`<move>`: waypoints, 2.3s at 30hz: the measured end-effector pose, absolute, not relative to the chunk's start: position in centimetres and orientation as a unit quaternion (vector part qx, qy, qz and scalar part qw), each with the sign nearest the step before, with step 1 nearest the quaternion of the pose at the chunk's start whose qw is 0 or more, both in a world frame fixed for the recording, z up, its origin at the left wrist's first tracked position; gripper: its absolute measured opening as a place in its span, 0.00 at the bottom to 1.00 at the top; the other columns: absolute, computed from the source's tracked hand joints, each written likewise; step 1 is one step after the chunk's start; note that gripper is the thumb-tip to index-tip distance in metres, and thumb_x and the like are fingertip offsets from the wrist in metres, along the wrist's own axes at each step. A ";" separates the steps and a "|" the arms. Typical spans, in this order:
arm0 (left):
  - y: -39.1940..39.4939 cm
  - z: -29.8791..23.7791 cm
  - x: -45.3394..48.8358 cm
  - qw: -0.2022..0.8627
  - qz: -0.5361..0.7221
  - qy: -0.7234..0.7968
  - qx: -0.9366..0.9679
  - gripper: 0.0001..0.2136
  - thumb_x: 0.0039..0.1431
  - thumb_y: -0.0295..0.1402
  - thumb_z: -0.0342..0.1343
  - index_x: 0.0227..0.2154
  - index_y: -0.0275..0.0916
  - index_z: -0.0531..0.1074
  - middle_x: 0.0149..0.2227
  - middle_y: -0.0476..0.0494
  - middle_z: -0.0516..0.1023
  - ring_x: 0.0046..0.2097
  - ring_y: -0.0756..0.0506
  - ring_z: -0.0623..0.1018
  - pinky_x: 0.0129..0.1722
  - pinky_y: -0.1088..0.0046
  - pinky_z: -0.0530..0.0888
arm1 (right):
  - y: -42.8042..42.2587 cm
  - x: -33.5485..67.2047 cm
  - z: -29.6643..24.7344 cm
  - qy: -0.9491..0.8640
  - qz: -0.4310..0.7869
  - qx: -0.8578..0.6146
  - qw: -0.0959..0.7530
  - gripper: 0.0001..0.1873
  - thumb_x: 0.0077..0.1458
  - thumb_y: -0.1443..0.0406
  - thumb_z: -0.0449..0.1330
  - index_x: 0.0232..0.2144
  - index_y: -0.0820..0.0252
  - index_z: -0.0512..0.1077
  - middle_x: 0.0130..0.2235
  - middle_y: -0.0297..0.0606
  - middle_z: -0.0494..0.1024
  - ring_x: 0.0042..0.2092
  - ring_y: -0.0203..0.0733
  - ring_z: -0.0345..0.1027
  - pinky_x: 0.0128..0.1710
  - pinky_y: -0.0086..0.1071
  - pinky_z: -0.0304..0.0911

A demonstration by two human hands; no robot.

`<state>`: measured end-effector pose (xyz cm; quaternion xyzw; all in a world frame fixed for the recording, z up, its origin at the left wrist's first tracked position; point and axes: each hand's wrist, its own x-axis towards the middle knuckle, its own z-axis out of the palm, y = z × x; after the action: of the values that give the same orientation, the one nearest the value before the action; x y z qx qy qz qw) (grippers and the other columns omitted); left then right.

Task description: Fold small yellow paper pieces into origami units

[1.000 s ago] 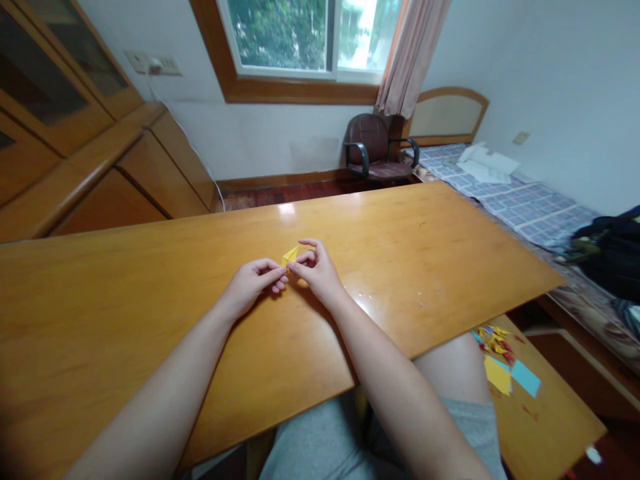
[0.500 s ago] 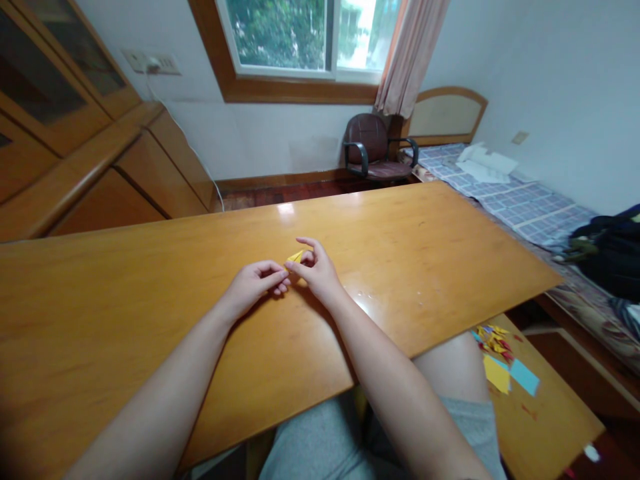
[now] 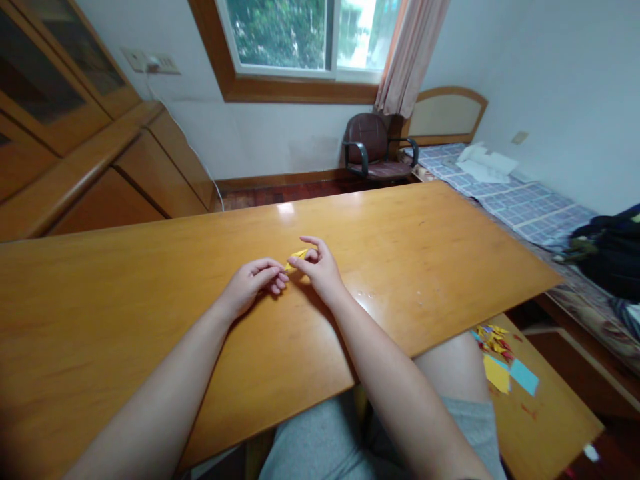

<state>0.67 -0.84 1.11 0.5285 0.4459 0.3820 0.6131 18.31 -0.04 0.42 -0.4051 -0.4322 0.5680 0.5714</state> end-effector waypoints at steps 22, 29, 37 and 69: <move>-1.0 1.4 0.8 0.577 0.380 0.465 0.554 0.15 0.50 0.44 0.66 0.27 0.36 0.75 0.25 0.45 0.79 0.25 0.50 0.75 0.27 0.74 0.71 | -0.2 18.1 0.8 -0.432 0.583 -0.413 0.550 0.32 0.37 0.59 0.74 0.45 0.57 0.69 0.20 0.19 0.65 0.24 0.31 0.59 0.30 0.29 0.55; -0.9 1.1 0.8 0.571 0.383 0.469 0.554 0.15 0.50 0.45 0.66 0.27 0.36 0.75 0.25 0.45 0.79 0.25 0.50 0.75 0.27 0.74 0.72 | -0.1 18.1 0.5 -0.427 0.578 -0.413 0.559 0.30 0.39 0.59 0.73 0.45 0.57 0.69 0.20 0.20 0.66 0.24 0.32 0.61 0.30 0.29 0.56; -0.8 0.9 0.7 0.562 0.380 0.467 0.567 0.14 0.52 0.43 0.64 0.27 0.36 0.74 0.25 0.45 0.78 0.25 0.51 0.75 0.27 0.75 0.72 | 0.0 18.0 0.5 -0.409 0.596 -0.378 0.579 0.32 0.40 0.61 0.73 0.47 0.55 0.66 0.30 0.29 0.80 0.38 0.41 0.76 0.44 0.36 0.66; -0.9 0.7 1.0 0.532 0.419 0.466 0.570 0.14 0.54 0.44 0.63 0.29 0.36 0.75 0.26 0.44 0.80 0.26 0.49 0.77 0.28 0.74 0.73 | 0.2 18.3 0.6 -0.395 0.552 -0.414 0.607 0.20 0.40 0.62 0.73 0.37 0.58 0.72 0.29 0.31 0.81 0.31 0.35 0.72 0.36 0.31 0.64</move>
<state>1.02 -0.89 0.73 0.5699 0.4655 0.4190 0.5319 18.32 0.22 0.64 -0.4142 -0.3951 0.5515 0.6068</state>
